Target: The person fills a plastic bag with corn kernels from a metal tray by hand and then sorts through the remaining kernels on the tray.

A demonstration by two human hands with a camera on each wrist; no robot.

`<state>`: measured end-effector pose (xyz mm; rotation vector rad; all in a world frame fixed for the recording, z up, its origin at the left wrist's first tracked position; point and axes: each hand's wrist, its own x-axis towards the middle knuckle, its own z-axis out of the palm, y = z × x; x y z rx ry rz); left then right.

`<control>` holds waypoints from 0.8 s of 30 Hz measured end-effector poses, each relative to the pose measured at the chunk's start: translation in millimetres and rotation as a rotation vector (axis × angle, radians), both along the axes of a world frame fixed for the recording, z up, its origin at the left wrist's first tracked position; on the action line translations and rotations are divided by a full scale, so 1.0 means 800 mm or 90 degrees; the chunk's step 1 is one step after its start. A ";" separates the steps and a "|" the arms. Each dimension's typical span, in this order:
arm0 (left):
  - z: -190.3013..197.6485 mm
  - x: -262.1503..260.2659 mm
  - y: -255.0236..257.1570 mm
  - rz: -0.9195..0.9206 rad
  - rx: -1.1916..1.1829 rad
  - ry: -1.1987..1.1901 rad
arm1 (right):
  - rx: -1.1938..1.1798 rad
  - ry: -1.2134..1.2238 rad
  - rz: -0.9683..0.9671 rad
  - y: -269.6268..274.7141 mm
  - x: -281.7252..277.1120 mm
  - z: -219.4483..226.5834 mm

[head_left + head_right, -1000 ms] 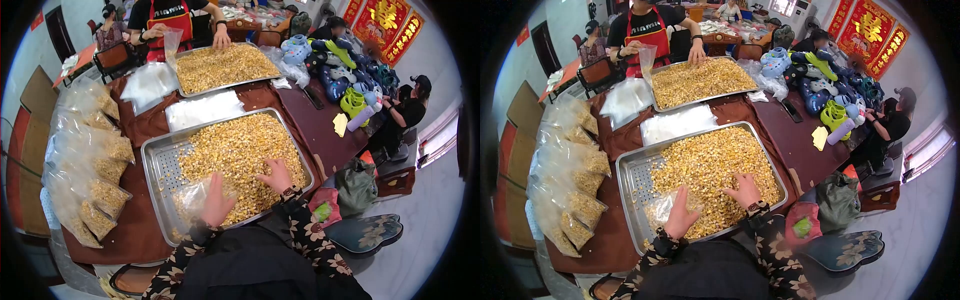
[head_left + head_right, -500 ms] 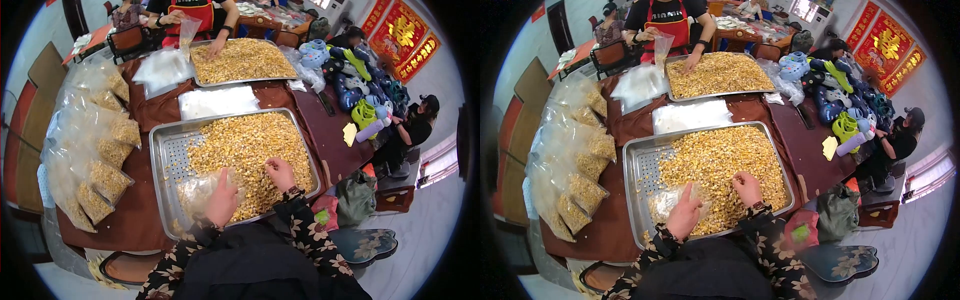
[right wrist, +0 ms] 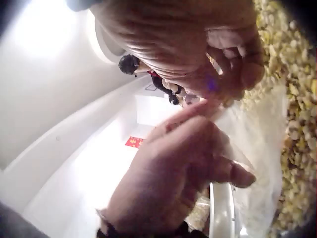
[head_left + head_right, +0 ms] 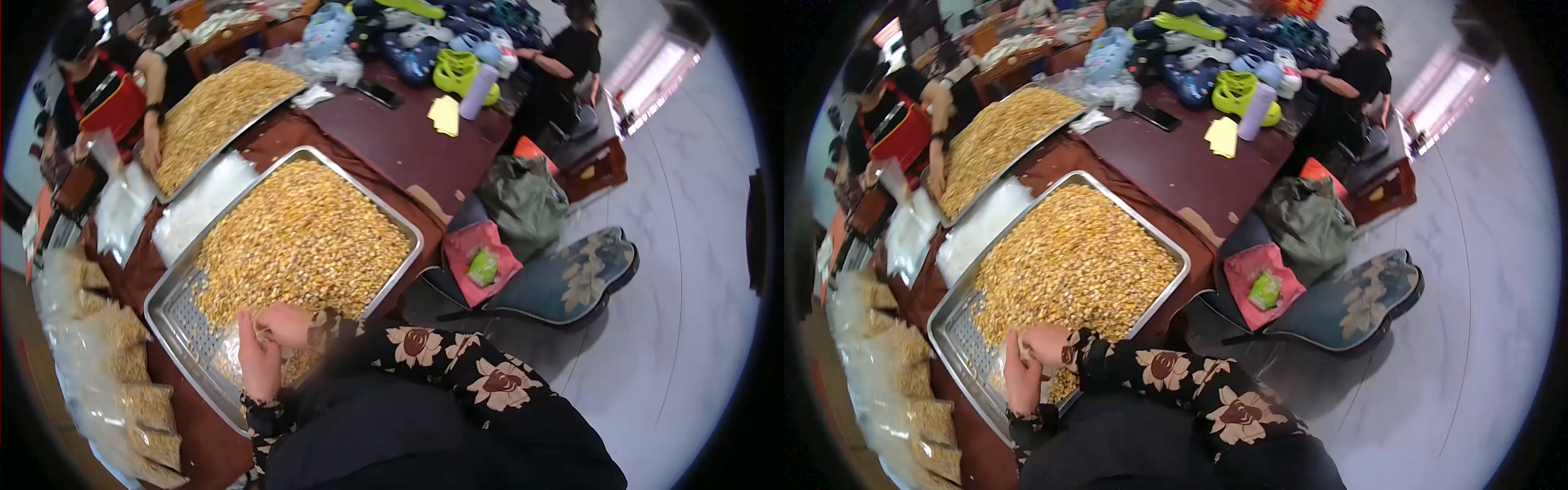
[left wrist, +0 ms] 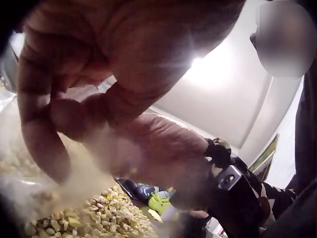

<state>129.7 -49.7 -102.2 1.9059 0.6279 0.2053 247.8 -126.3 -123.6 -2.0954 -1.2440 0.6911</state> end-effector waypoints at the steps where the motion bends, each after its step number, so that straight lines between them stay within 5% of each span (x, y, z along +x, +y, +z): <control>1: 0.005 0.005 -0.003 -0.018 0.004 0.000 | 0.028 -0.005 -0.001 -0.005 -0.002 0.003; 4: 0.041 0.006 -0.010 -0.035 -0.023 0.084 | 0.138 0.019 -0.087 -0.024 0.000 0.001; 9: -0.006 -0.002 0.006 -0.068 0.122 0.031 | 0.228 -0.070 -0.273 -0.070 0.026 0.002; 15: 0.003 0.002 -0.013 -0.001 0.128 0.044 | 0.139 -0.204 -0.265 -0.093 0.054 0.005; 18: 0.013 0.015 -0.023 0.041 0.065 0.069 | 0.102 -0.155 -0.184 -0.084 0.058 -0.012; 24: -0.010 0.025 -0.016 0.066 0.069 0.089 | 0.130 0.041 -0.223 -0.078 0.079 -0.017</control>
